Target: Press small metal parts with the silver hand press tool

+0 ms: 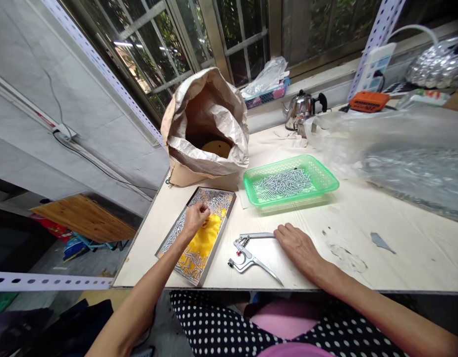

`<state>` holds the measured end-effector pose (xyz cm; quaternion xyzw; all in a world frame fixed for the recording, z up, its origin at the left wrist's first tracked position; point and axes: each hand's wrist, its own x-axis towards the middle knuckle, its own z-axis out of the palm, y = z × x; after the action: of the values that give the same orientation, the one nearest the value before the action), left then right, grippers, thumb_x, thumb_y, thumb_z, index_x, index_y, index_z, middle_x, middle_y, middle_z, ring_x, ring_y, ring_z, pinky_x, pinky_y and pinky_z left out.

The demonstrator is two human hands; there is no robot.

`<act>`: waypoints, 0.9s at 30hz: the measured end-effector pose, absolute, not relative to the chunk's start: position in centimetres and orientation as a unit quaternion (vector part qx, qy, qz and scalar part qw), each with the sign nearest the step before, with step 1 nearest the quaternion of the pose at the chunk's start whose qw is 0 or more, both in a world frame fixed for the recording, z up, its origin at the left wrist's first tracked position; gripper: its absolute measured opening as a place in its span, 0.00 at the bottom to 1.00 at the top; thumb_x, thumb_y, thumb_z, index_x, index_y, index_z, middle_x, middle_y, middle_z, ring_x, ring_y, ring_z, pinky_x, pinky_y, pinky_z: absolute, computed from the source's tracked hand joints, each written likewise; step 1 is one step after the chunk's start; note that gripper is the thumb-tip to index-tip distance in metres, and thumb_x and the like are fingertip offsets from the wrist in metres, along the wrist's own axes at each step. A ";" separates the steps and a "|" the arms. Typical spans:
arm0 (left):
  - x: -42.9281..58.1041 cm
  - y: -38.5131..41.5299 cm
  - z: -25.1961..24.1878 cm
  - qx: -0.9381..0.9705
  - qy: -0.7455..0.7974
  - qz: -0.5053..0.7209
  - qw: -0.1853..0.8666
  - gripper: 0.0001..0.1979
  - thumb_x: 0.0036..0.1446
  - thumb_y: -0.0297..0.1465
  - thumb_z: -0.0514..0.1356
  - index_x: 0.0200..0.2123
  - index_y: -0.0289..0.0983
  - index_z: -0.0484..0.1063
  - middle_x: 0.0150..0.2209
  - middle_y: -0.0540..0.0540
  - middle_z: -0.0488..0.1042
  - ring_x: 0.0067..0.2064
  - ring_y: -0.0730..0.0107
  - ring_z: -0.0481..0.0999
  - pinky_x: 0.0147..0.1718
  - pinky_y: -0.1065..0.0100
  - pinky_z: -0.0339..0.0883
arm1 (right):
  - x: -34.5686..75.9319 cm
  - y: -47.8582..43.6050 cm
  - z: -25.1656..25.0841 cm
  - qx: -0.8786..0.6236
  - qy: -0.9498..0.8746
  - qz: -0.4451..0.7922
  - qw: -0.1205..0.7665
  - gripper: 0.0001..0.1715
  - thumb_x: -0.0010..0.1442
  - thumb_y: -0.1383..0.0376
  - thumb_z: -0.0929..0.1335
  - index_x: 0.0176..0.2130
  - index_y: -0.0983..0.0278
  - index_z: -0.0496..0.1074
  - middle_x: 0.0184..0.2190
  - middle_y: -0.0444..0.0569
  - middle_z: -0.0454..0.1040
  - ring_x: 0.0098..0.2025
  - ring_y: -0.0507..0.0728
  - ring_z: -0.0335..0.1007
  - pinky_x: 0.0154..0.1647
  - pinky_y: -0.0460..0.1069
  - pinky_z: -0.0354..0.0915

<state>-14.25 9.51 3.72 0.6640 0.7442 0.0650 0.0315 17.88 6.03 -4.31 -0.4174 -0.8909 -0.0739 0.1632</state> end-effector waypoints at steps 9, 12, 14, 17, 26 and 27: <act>-7.0 -0.2 1.7 0.737 0.638 0.088 0.205 0.08 0.60 0.28 0.56 0.32 0.36 0.73 0.29 0.48 0.75 0.31 0.70 0.72 0.32 0.71 0.62 | 16.4 0.4 -1.7 -0.359 -0.910 0.118 0.170 0.08 0.60 0.62 0.71 0.37 0.63 0.70 0.36 0.48 0.71 0.39 0.59 0.65 0.40 0.52 0.54; -7.8 -0.6 0.5 0.787 0.603 0.013 0.125 0.10 0.64 0.27 0.52 0.32 0.36 0.70 0.34 0.45 0.72 0.36 0.66 0.71 0.37 0.68 0.64 | 16.5 -0.1 -2.7 -0.372 -0.909 0.114 0.150 0.02 0.62 0.69 0.68 0.35 0.64 0.69 0.35 0.48 0.71 0.37 0.58 0.65 0.39 0.52 0.53; -8.5 -0.7 0.3 0.806 0.582 -0.039 0.101 0.10 0.65 0.25 0.49 0.34 0.36 0.69 0.37 0.44 0.71 0.39 0.65 0.70 0.39 0.66 0.64 | 17.1 0.2 -3.3 -0.380 -0.907 0.111 0.143 0.05 0.63 0.72 0.65 0.34 0.64 0.68 0.35 0.48 0.71 0.36 0.57 0.65 0.39 0.52 0.52; -8.8 -1.0 0.7 0.812 0.566 -0.095 0.102 0.11 0.64 0.22 0.47 0.40 0.36 0.68 0.41 0.43 0.70 0.42 0.63 0.68 0.42 0.65 0.65 | 18.2 0.8 -3.7 -0.386 -0.906 0.105 0.139 0.08 0.63 0.75 0.63 0.34 0.63 0.67 0.35 0.47 0.70 0.35 0.56 0.64 0.38 0.52 0.52; -6.9 -0.7 0.3 0.616 0.714 0.115 0.311 0.10 0.59 0.34 0.56 0.35 0.34 0.75 0.27 0.47 0.73 0.30 0.67 0.72 0.34 0.66 0.67 | 19.2 1.0 -2.4 -0.368 -0.916 0.103 0.119 0.12 0.62 0.78 0.60 0.34 0.63 0.67 0.33 0.47 0.70 0.33 0.55 0.63 0.36 0.51 0.52; -6.6 -0.5 0.2 0.560 0.728 0.148 0.366 0.11 0.57 0.36 0.58 0.34 0.34 0.75 0.23 0.49 0.71 0.26 0.70 0.70 0.30 0.68 0.66 | 19.2 1.0 -2.3 -0.367 -0.917 0.103 0.119 0.13 0.62 0.78 0.60 0.33 0.63 0.67 0.33 0.47 0.70 0.33 0.55 0.63 0.35 0.51 0.52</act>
<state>-6.59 -0.52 0.17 0.5601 0.7285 0.1481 0.3656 19.24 0.99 -2.34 -0.3671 -0.9168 0.1028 0.1192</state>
